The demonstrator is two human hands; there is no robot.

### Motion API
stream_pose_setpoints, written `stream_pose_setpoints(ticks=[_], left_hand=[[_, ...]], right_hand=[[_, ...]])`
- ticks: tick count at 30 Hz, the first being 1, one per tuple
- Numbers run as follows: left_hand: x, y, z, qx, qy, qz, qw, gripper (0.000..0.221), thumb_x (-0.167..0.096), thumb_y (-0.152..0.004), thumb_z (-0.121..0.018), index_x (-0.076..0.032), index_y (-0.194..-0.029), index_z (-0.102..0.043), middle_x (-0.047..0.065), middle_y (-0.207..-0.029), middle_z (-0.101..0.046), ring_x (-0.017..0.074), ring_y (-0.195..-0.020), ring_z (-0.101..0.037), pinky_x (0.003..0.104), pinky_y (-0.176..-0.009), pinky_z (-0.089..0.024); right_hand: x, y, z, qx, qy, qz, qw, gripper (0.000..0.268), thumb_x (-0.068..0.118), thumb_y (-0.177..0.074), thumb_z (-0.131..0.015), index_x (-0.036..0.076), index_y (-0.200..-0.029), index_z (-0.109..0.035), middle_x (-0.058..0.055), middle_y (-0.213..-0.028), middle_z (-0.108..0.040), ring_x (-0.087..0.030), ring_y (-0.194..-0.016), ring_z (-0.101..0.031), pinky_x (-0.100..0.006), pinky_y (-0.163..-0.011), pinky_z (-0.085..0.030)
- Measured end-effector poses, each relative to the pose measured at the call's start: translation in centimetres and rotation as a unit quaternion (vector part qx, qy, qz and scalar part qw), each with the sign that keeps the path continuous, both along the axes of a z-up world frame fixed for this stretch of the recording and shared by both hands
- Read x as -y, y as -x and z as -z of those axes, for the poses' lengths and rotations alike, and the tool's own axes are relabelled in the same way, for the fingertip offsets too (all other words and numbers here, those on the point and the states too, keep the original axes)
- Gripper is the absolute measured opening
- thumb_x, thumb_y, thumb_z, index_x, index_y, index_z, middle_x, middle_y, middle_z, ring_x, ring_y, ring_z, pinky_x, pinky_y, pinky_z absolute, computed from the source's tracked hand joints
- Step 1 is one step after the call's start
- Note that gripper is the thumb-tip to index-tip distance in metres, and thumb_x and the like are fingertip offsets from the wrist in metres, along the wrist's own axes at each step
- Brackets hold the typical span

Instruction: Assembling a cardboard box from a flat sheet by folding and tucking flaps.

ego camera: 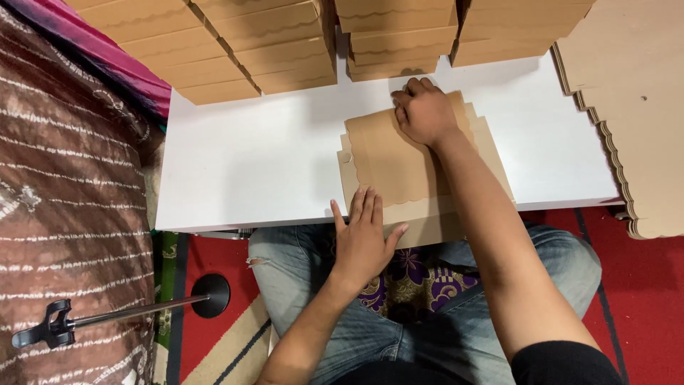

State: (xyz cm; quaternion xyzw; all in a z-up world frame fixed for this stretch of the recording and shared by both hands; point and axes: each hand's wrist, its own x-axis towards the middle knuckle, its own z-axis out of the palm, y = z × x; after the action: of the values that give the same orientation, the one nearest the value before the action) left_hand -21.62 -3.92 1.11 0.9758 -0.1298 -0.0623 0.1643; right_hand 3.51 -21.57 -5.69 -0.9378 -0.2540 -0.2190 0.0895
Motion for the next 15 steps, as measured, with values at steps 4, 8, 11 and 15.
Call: stream_pose_setpoints(ticks=[4,8,11,15], left_hand=[[1.4,-2.7,0.8,0.017,-0.002,0.001,1.000,0.079,-0.059,-0.103,-0.039,0.008,-0.145,-0.046,0.029,-0.155,-0.042,0.0387,-0.152,-0.029,0.072,-0.118,0.002],[4.1,-3.5,3.0,0.064,0.009,0.027,0.998,0.080,-0.058,-0.103,-0.038,0.010,-0.142,-0.049,0.032,-0.151,-0.047,0.0402,-0.149,-0.035,0.065,-0.121,-0.009],[5.7,-3.1,3.8,0.085,0.040,0.057,0.994,0.075,-0.051,-0.102,-0.042,0.011,-0.143,-0.049,0.033,-0.151,-0.046,0.0421,-0.148,-0.037,0.064,-0.121,-0.016],[6.0,-2.8,5.2,0.147,0.099,0.067,0.982,0.068,-0.046,-0.105,-0.046,0.009,-0.144,-0.051,0.030,-0.152,-0.047,0.0437,-0.147,-0.038,0.060,-0.120,-0.021]], right_hand=[[0.1,-0.2,0.0,-0.009,-0.008,-0.010,1.000,0.026,0.024,-0.094,-0.067,0.013,-0.115,-0.077,-0.007,-0.095,-0.060,-0.027,-0.096,-0.063,-0.038,-0.081,-0.055],[0.2,-0.4,0.3,-0.005,-0.005,-0.008,1.000,0.025,0.024,-0.093,-0.067,0.014,-0.114,-0.077,-0.007,-0.094,-0.060,-0.027,-0.095,-0.063,-0.038,-0.081,-0.056],[0.2,-0.3,0.1,-0.011,-0.011,-0.013,1.000,0.026,0.024,-0.093,-0.067,0.013,-0.114,-0.077,-0.007,-0.094,-0.060,-0.027,-0.095,-0.063,-0.038,-0.080,-0.056],[0.3,0.1,-0.7,-0.009,-0.032,-0.038,0.999,0.024,0.019,-0.093,-0.066,0.011,-0.113,-0.077,-0.008,-0.091,-0.060,-0.028,-0.092,-0.063,-0.038,-0.078,-0.056]])
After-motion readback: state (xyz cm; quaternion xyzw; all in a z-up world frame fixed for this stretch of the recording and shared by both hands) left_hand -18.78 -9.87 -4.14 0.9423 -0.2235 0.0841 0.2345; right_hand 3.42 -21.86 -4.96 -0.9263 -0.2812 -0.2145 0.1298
